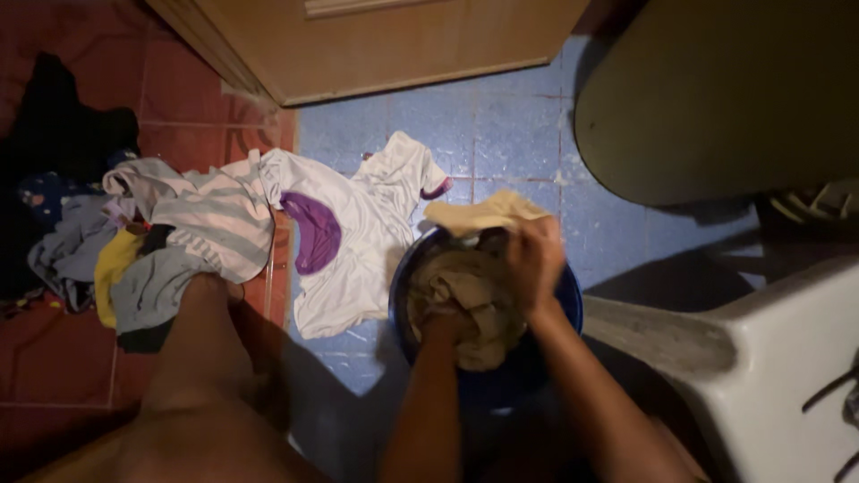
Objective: The person transfers water into a bucket using a scoop and then hand washes items of clothing one at a time in the soapy water.
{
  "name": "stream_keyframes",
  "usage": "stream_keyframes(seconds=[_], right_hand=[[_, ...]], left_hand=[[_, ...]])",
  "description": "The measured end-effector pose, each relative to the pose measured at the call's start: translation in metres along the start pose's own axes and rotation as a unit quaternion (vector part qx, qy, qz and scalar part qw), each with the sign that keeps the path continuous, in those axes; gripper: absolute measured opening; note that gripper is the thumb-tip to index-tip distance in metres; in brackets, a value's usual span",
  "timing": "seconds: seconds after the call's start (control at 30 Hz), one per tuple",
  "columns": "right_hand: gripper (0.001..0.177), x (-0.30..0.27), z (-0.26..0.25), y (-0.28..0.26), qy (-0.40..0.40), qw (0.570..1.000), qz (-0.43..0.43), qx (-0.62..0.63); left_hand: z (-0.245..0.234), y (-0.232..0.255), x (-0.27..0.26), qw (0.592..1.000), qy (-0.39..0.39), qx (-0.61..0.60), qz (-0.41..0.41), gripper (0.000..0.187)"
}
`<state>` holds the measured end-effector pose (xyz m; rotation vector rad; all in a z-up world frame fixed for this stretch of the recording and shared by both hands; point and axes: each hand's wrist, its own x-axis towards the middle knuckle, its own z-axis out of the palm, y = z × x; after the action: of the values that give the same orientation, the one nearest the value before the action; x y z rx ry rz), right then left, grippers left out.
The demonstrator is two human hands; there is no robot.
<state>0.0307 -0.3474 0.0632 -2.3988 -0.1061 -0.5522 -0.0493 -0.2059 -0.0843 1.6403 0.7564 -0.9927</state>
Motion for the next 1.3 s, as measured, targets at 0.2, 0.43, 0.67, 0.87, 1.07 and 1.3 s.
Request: stream_keyframes(seconds=[0.2, 0.43, 0.67, 0.87, 1.07, 1.3], right_hand=[[0.048, -0.075, -0.048, 0.009, -0.040, 0.997, -0.048, -0.040], [0.103, -0.082, 0.009, 0.022, -0.564, 0.764, 0.274, -0.152], [0.095, -0.099, 0.070, 0.052, -0.545, 0.766, 0.263, -0.216], [0.087, -0.107, 0.104, 0.074, -0.575, 0.743, 0.261, -0.221], [0.079, -0.115, 0.132, 0.093, -0.603, 0.719, 0.263, -0.225], [0.070, -0.123, 0.159, 0.114, -0.631, 0.700, 0.256, -0.217]], left_hand=[[-0.004, 0.000, -0.001, 1.000, 0.025, 0.007, -0.006, 0.059], [0.025, 0.024, -0.009, 0.967, 0.214, 0.136, 0.028, 0.055], [0.032, -0.012, -0.004, 0.944, 0.248, 0.214, 0.042, 0.051], [0.013, -0.008, 0.030, 0.938, 0.237, 0.242, 0.069, 0.048], [0.015, -0.007, 0.056, 0.937, 0.224, 0.258, 0.078, 0.045], [0.021, -0.025, 0.089, 0.947, 0.190, 0.250, 0.068, 0.043]])
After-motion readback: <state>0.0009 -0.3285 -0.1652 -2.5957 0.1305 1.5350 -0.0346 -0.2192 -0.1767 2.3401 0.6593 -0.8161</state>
